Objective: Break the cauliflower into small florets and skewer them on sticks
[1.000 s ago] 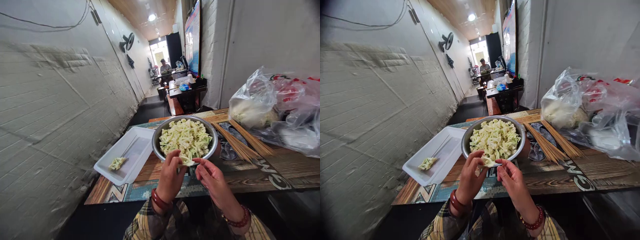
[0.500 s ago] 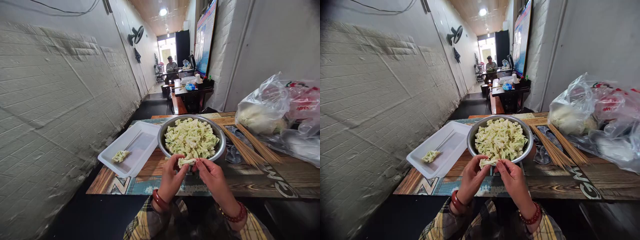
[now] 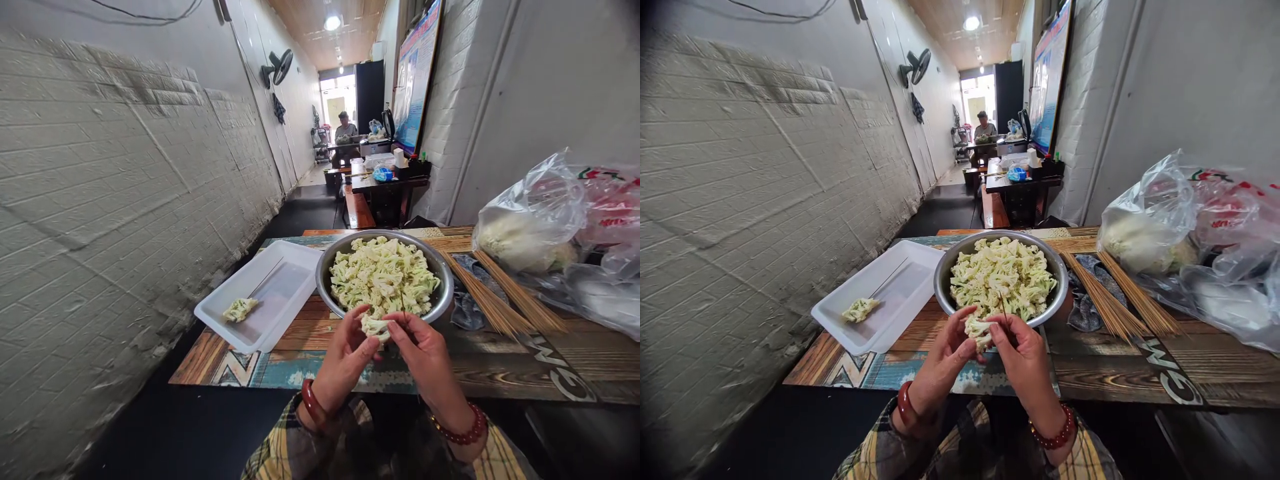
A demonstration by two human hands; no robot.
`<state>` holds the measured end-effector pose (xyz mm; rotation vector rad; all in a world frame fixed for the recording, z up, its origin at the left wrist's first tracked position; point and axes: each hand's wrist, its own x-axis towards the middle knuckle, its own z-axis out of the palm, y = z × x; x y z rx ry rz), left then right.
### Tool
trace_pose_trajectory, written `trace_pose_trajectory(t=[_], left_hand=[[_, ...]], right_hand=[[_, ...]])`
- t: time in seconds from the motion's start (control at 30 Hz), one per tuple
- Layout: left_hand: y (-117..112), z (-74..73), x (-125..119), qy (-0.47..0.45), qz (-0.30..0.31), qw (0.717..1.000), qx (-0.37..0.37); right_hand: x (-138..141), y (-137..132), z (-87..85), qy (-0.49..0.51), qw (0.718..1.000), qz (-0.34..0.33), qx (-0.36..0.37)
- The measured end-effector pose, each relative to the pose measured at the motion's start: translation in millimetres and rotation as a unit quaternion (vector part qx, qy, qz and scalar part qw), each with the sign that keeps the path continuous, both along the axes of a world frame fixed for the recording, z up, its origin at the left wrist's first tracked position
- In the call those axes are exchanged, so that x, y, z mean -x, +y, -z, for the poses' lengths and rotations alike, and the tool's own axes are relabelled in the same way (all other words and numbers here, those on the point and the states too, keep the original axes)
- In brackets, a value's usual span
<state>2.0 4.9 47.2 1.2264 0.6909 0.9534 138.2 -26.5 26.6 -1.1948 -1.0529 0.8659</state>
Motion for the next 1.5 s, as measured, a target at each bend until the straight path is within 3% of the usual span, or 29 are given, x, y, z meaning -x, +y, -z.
trace_pose_trajectory(t=[0.17,0.37,0.63,0.87,1.27,1.5], left_hand=[[-6.0,5.5,-3.8,-0.015,-0.052,0.999,0.001],[0.8,7.5,2.6,-0.065,-0.078,0.992,0.08],[3.7,3.7,7.2,-0.112,-0.091,0.985,0.097],[0.4,2.6,10.6,-0.091,-0.092,0.99,0.055],[-6.3,3.2,9.8,-0.059,-0.094,0.993,0.033],[-8.5,3.3,8.3,-0.046,-0.096,0.994,0.022]], right_hand=[[5.5,0.7,4.2,0.036,0.999,0.0,0.005],[-0.9,-11.8,1.5,0.01,0.999,-0.026,0.018],[0.3,-48.2,12.1,-0.157,0.986,-0.056,0.018],[4.3,-44.6,9.9,-0.305,0.946,0.011,-0.107],[8.3,-45.4,12.1,-0.312,0.942,-0.051,-0.112],[7.0,-49.5,11.9,-0.257,0.961,-0.074,-0.069]])
